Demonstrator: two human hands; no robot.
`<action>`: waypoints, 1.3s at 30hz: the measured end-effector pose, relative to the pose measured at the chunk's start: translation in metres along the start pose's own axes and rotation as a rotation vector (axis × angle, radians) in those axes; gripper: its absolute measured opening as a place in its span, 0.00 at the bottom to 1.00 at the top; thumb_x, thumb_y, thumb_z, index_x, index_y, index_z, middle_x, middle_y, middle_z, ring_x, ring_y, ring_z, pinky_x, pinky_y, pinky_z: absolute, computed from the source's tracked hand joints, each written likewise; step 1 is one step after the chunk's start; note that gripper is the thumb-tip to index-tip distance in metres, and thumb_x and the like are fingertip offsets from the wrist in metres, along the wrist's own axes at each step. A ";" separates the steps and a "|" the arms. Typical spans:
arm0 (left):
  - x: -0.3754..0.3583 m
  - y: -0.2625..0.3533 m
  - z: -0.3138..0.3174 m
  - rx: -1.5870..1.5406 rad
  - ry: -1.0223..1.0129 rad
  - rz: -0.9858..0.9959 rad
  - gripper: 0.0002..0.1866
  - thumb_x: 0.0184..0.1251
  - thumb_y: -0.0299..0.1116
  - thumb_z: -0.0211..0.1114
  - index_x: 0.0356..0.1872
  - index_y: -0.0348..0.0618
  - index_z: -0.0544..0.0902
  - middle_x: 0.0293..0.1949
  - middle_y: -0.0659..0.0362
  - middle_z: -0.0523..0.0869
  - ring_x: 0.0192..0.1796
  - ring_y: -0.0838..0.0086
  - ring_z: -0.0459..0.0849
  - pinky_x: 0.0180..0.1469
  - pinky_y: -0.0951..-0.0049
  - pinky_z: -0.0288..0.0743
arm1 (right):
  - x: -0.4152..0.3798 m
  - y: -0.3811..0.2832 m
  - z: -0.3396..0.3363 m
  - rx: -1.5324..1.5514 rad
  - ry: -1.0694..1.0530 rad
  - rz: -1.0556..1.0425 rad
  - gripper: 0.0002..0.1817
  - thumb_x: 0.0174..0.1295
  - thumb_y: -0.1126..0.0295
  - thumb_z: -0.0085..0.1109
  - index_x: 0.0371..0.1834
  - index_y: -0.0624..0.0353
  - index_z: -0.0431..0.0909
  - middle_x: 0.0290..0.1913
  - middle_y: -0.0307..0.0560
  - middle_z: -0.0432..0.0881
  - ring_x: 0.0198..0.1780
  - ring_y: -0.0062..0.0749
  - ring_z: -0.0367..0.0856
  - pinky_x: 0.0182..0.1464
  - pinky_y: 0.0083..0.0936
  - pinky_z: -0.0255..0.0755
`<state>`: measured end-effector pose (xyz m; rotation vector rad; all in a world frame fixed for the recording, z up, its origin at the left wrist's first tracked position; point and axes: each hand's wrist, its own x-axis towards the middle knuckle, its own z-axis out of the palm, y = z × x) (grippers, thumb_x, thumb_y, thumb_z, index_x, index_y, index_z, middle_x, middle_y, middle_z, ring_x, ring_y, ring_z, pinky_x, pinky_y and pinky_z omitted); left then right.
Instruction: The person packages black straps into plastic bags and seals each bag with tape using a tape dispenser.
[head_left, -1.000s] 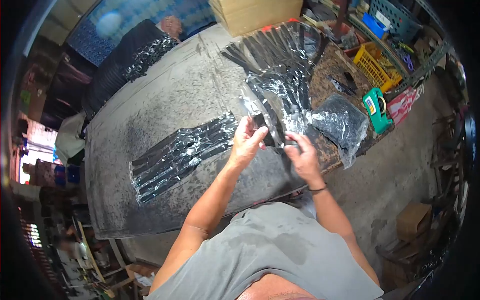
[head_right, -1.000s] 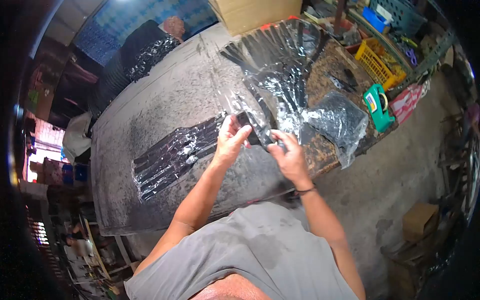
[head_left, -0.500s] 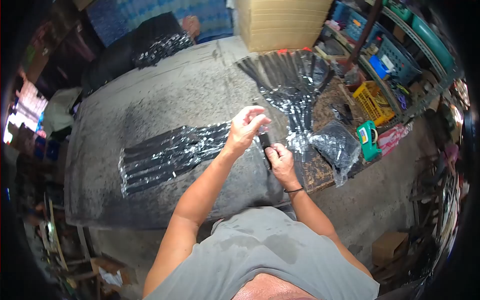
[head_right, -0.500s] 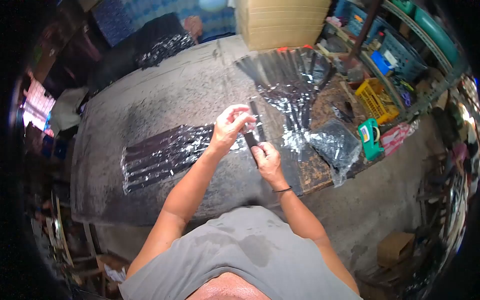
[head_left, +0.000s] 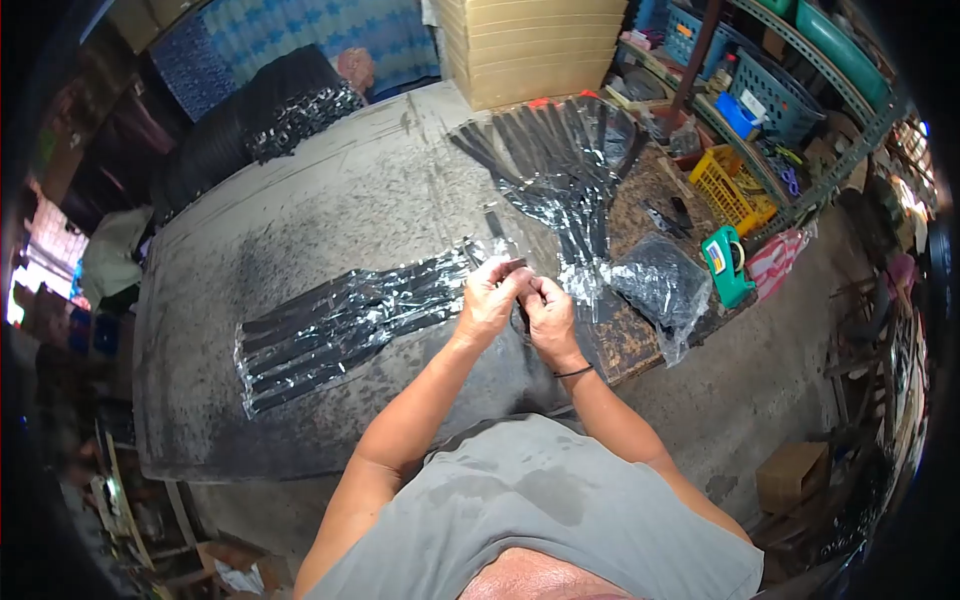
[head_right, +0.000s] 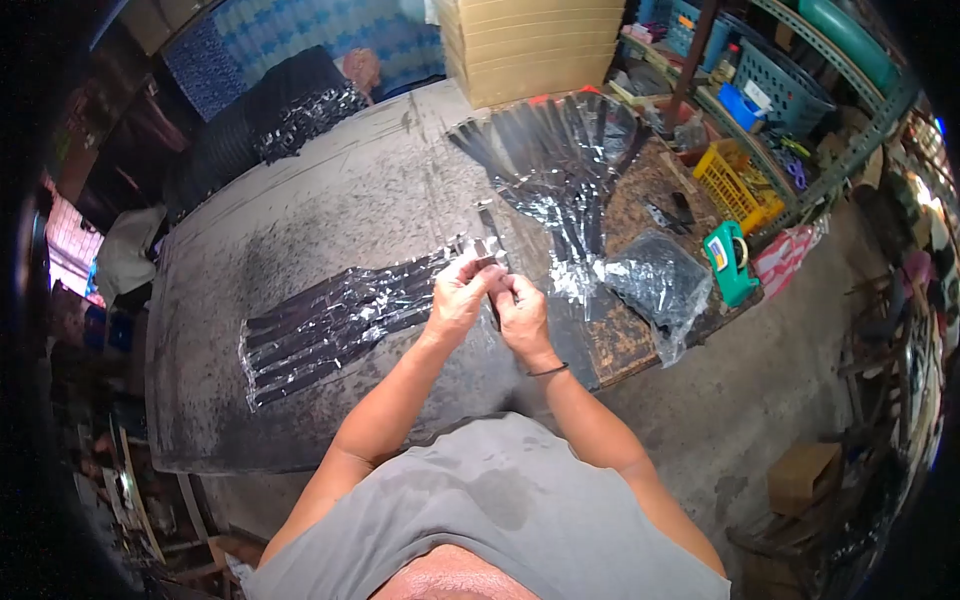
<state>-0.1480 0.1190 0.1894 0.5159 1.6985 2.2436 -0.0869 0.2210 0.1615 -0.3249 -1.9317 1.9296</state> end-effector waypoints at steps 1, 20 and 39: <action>-0.002 -0.005 -0.005 0.144 -0.001 0.026 0.07 0.65 0.29 0.64 0.41 0.37 0.81 0.36 0.61 0.85 0.37 0.80 0.81 0.44 0.77 0.75 | 0.001 0.003 0.001 0.028 -0.013 -0.007 0.11 0.67 0.66 0.57 0.39 0.65 0.79 0.33 0.36 0.79 0.34 0.16 0.72 0.37 0.18 0.69; -0.007 -0.011 -0.019 0.114 0.044 0.041 0.08 0.64 0.29 0.65 0.41 0.37 0.83 0.35 0.63 0.83 0.40 0.83 0.77 0.42 0.80 0.72 | 0.001 -0.015 -0.006 -0.162 -0.221 -0.101 0.07 0.61 0.73 0.59 0.36 0.67 0.79 0.29 0.45 0.74 0.30 0.26 0.71 0.33 0.25 0.67; -0.022 0.001 -0.003 0.397 -0.385 0.175 0.05 0.58 0.24 0.64 0.31 0.36 0.77 0.34 0.61 0.74 0.40 0.72 0.71 0.48 0.72 0.66 | 0.021 -0.097 -0.055 -0.372 -0.207 -0.470 0.13 0.56 0.60 0.62 0.31 0.60 0.82 0.33 0.49 0.81 0.43 0.43 0.78 0.46 0.36 0.71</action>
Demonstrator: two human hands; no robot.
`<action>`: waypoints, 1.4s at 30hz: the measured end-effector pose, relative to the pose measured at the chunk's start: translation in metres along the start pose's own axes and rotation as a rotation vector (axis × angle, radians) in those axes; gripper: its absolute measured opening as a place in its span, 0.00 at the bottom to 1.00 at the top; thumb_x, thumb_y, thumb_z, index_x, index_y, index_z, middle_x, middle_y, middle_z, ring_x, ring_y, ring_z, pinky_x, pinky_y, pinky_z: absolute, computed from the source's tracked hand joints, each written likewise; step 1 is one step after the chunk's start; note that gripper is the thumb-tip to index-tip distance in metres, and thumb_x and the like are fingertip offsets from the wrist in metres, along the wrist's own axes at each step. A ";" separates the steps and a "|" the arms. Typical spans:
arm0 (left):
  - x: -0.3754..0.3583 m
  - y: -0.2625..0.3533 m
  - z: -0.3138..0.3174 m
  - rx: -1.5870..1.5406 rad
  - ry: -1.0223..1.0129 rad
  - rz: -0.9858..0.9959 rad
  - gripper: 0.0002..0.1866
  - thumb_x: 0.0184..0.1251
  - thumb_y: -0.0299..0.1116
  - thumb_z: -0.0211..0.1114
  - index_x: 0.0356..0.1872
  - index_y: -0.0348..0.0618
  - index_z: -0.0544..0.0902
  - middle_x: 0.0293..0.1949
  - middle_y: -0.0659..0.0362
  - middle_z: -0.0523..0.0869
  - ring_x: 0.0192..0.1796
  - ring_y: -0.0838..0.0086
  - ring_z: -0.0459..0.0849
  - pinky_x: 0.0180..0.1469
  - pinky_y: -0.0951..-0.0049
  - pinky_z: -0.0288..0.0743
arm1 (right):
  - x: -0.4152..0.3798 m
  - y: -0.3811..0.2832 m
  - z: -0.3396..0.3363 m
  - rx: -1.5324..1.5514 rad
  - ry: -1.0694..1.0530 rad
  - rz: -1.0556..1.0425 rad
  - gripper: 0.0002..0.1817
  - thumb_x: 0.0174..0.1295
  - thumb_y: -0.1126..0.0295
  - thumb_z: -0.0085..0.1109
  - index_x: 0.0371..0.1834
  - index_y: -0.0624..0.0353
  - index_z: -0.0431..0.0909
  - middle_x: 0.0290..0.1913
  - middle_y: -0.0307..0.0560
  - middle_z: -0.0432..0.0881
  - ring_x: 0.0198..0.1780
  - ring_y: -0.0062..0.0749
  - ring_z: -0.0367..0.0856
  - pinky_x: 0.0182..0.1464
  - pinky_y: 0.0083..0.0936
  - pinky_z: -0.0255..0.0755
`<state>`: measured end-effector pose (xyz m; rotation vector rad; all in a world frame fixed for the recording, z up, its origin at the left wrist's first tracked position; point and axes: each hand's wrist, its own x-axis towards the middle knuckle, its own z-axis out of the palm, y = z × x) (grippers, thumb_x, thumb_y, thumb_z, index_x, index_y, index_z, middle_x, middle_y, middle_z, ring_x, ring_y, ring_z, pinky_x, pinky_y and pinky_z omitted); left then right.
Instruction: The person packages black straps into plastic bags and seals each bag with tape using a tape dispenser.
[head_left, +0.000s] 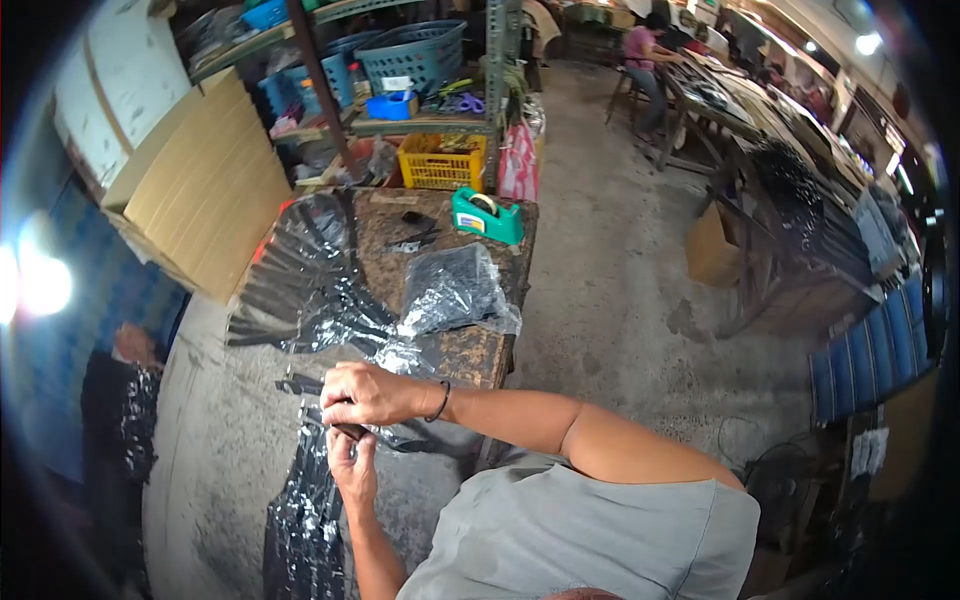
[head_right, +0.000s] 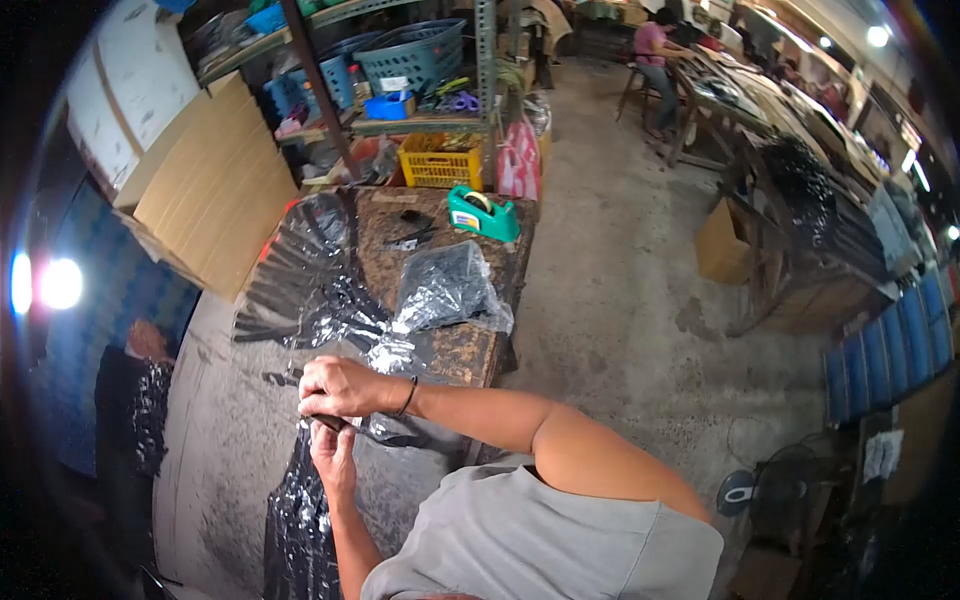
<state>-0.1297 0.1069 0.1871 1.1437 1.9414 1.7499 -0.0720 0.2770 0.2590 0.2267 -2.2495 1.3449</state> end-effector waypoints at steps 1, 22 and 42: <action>0.004 0.009 0.000 -0.009 -0.026 0.065 0.15 0.59 0.33 0.68 0.43 0.35 0.78 0.43 0.59 0.77 0.47 0.71 0.73 0.53 0.70 0.67 | -0.005 -0.007 -0.003 0.016 0.029 -0.006 0.13 0.57 0.60 0.61 0.31 0.60 0.82 0.33 0.48 0.81 0.42 0.43 0.77 0.47 0.36 0.70; 0.029 0.032 -0.005 -0.404 0.133 -0.289 0.09 0.75 0.31 0.50 0.49 0.39 0.73 0.37 0.55 0.84 0.18 0.84 0.71 0.21 0.84 0.67 | -0.016 -0.014 -0.015 0.114 0.289 0.199 0.13 0.63 0.77 0.55 0.51 0.63 0.78 0.41 0.45 0.81 0.40 0.22 0.79 0.44 0.19 0.73; 0.016 0.042 -0.007 -0.020 0.189 -0.199 0.16 0.69 0.26 0.54 0.56 0.36 0.72 0.34 0.56 0.86 0.33 0.76 0.84 0.37 0.76 0.78 | 0.000 -0.037 -0.021 -0.474 -0.087 -0.295 0.06 0.61 0.68 0.61 0.36 0.58 0.78 0.29 0.47 0.82 0.31 0.44 0.81 0.34 0.37 0.71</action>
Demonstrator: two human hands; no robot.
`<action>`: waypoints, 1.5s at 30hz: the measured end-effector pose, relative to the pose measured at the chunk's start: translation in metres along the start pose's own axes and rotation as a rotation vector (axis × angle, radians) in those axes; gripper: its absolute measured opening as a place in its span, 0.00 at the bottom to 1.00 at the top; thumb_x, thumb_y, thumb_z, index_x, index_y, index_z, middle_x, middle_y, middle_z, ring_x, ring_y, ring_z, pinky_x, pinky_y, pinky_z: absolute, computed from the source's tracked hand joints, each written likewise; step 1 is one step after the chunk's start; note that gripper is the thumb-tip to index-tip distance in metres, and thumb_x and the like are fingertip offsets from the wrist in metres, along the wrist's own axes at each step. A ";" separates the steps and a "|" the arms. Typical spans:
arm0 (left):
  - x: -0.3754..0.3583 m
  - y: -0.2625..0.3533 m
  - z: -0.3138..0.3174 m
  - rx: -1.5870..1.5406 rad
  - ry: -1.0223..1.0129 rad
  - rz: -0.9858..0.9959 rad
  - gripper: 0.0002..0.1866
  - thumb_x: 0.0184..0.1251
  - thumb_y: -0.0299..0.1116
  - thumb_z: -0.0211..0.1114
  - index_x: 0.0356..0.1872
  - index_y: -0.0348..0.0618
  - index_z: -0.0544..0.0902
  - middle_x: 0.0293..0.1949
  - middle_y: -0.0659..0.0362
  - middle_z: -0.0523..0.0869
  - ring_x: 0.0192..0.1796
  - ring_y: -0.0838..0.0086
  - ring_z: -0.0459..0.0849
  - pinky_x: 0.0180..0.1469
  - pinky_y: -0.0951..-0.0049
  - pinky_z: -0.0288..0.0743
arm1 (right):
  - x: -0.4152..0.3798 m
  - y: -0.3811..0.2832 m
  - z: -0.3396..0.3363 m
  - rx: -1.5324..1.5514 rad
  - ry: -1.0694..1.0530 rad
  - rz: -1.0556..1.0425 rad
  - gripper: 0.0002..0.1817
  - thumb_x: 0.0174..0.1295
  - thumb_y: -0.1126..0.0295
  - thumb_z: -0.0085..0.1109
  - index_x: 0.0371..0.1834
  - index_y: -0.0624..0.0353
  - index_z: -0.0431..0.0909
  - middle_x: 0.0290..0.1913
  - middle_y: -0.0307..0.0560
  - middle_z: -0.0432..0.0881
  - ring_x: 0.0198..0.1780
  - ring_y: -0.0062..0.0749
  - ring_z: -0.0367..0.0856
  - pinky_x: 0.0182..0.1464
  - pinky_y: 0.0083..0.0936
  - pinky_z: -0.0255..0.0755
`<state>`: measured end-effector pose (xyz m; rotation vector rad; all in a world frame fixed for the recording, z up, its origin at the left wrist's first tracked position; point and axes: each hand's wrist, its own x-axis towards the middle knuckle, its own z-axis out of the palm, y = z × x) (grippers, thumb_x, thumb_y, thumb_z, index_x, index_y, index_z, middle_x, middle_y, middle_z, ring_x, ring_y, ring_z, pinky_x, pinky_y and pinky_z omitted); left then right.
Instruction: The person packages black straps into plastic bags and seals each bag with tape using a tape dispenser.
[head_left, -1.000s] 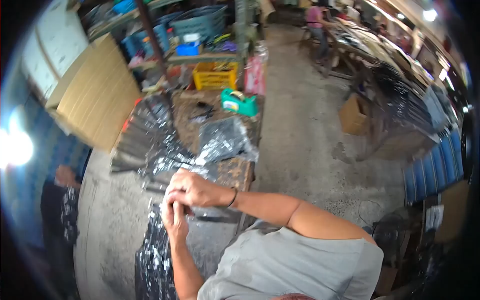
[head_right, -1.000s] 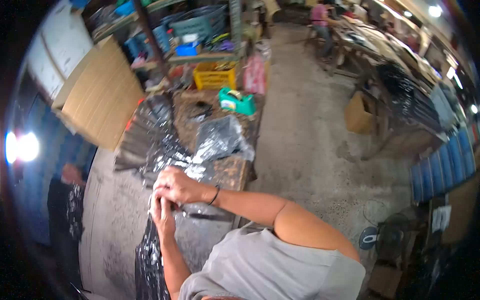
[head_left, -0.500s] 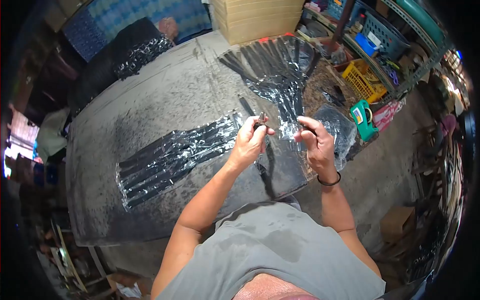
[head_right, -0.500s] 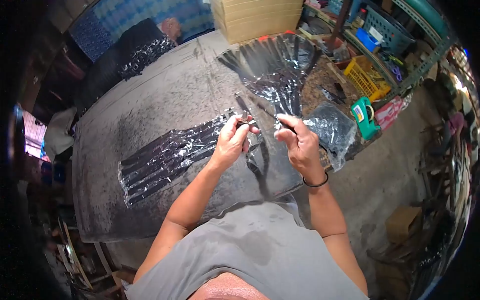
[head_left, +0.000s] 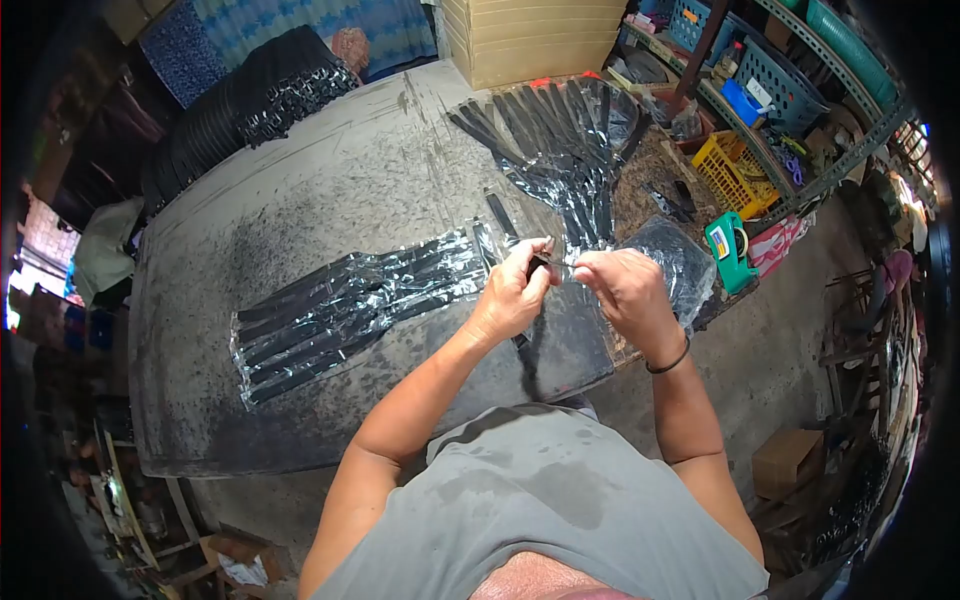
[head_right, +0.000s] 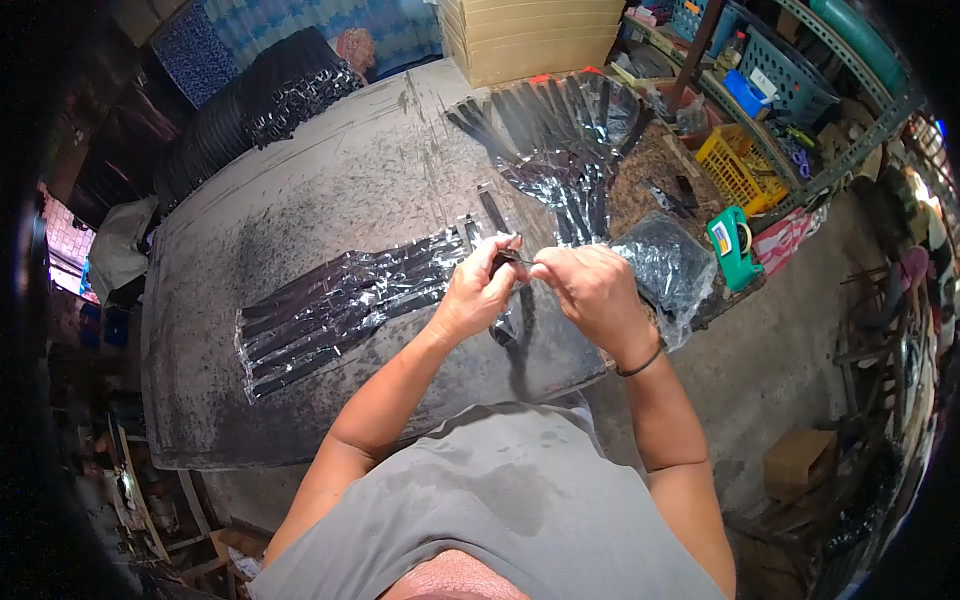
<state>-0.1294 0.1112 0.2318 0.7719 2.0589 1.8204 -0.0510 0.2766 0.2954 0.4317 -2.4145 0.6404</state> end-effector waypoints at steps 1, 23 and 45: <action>-0.002 0.001 0.002 -0.001 -0.006 0.002 0.16 0.69 0.26 0.54 0.56 0.36 0.72 0.34 0.56 0.86 0.33 0.76 0.84 0.37 0.76 0.78 | 0.003 -0.001 0.004 -0.017 -0.039 -0.007 0.06 0.62 0.68 0.60 0.36 0.57 0.78 0.28 0.47 0.81 0.30 0.44 0.80 0.33 0.37 0.71; -0.025 0.003 0.015 -0.488 -0.106 0.105 0.23 0.69 0.30 0.60 0.64 0.37 0.70 0.37 0.58 0.84 0.30 0.82 0.80 0.32 0.82 0.71 | -0.022 0.011 0.061 0.985 0.259 0.697 0.18 0.69 0.56 0.55 0.25 0.55 0.70 0.21 0.32 0.69 0.22 0.13 0.67 0.24 0.15 0.63; -0.019 -0.006 -0.005 -0.094 -0.052 0.128 0.06 0.65 0.29 0.64 0.36 0.37 0.81 0.25 0.63 0.78 0.27 0.81 0.73 0.29 0.77 0.68 | -0.015 -0.014 0.052 0.569 0.239 0.409 0.12 0.67 0.68 0.57 0.28 0.63 0.73 0.25 0.41 0.70 0.26 0.25 0.69 0.29 0.25 0.64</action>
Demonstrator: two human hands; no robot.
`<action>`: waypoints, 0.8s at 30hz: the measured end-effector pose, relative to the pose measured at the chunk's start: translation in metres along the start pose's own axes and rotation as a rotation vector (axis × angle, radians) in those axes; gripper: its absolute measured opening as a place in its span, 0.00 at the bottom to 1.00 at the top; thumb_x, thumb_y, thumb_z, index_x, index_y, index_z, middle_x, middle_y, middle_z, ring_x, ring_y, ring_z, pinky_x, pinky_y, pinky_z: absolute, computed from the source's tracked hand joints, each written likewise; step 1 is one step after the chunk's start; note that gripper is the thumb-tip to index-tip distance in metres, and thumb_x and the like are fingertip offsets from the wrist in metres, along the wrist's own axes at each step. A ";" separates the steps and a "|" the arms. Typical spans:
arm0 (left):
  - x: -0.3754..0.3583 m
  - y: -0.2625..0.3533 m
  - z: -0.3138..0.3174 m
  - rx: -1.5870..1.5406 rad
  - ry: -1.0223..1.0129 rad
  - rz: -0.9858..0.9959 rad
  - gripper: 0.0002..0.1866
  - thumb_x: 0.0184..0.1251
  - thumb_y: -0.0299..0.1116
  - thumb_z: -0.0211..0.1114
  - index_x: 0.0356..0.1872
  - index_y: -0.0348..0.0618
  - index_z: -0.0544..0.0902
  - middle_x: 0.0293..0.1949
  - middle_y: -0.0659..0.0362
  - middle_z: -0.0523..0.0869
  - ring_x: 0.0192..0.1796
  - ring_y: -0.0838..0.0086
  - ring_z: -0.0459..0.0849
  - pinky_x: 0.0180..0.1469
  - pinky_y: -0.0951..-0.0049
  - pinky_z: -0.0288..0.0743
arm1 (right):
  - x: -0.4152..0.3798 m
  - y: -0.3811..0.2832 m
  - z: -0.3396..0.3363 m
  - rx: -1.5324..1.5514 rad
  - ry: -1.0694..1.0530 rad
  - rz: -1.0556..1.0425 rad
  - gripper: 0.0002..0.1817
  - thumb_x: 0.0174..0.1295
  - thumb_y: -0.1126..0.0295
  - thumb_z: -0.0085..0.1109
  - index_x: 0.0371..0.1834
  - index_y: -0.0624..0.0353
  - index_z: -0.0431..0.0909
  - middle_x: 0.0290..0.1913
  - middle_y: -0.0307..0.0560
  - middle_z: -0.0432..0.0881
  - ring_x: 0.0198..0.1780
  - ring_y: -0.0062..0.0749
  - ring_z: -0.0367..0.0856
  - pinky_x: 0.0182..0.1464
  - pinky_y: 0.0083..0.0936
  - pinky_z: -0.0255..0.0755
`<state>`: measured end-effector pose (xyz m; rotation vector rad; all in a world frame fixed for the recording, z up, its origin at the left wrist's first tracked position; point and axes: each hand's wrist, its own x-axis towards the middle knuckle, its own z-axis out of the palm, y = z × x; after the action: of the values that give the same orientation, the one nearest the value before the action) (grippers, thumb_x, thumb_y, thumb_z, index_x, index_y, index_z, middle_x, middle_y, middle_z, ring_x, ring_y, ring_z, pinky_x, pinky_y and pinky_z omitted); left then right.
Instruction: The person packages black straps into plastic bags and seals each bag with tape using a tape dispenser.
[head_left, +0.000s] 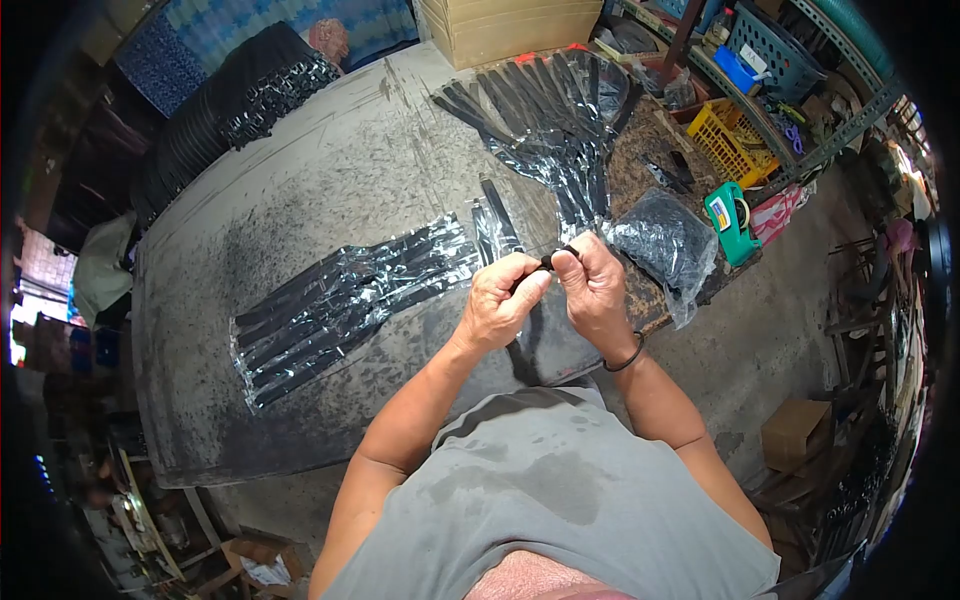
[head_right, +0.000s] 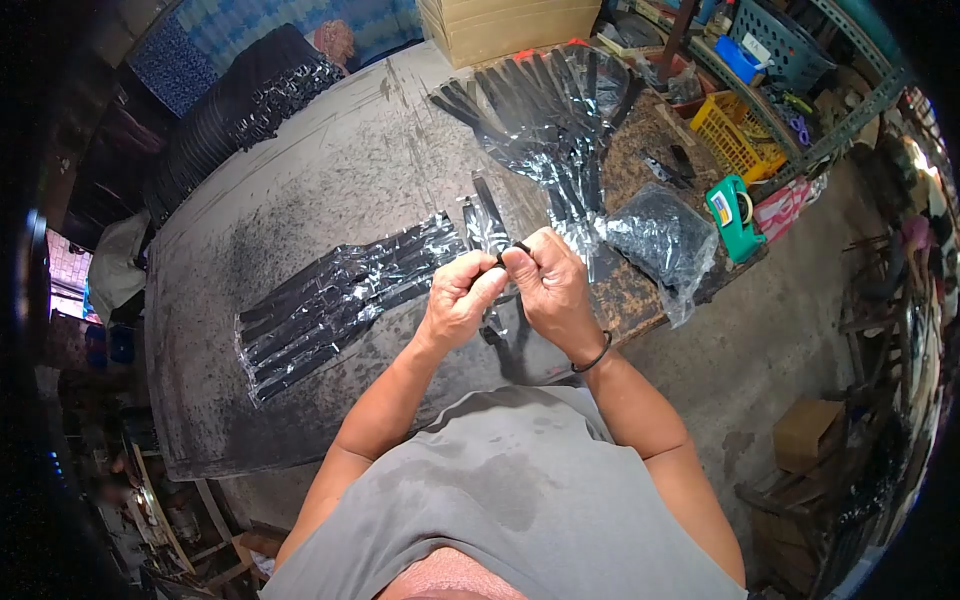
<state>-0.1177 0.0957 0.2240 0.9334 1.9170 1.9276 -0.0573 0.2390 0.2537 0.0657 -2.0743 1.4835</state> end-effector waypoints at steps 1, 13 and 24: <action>0.001 -0.002 0.000 0.029 0.032 0.032 0.06 0.64 0.30 0.64 0.34 0.38 0.81 0.25 0.63 0.78 0.26 0.81 0.73 0.29 0.77 0.67 | 0.000 -0.002 0.001 -0.068 -0.006 -0.037 0.12 0.67 0.68 0.57 0.28 0.62 0.72 0.25 0.42 0.70 0.26 0.26 0.68 0.29 0.26 0.64; 0.008 0.005 0.003 0.575 0.175 0.448 0.18 0.56 0.34 0.73 0.44 0.36 0.80 0.30 0.51 0.83 0.30 0.61 0.83 0.33 0.69 0.77 | 0.009 0.019 -0.002 0.269 0.059 0.248 0.18 0.67 0.63 0.57 0.22 0.60 0.69 0.17 0.35 0.67 0.22 0.15 0.64 0.25 0.21 0.60; 0.013 0.006 -0.009 0.621 0.092 0.505 0.16 0.56 0.34 0.72 0.42 0.36 0.80 0.30 0.52 0.83 0.27 0.62 0.82 0.30 0.69 0.75 | -0.006 0.012 -0.007 0.295 -0.076 0.382 0.18 0.68 0.63 0.50 0.22 0.63 0.73 0.17 0.40 0.73 0.21 0.20 0.71 0.26 0.23 0.65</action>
<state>-0.1321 0.0958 0.2336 1.6542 2.5964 1.6194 -0.0536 0.2480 0.2420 -0.1728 -1.9865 2.0388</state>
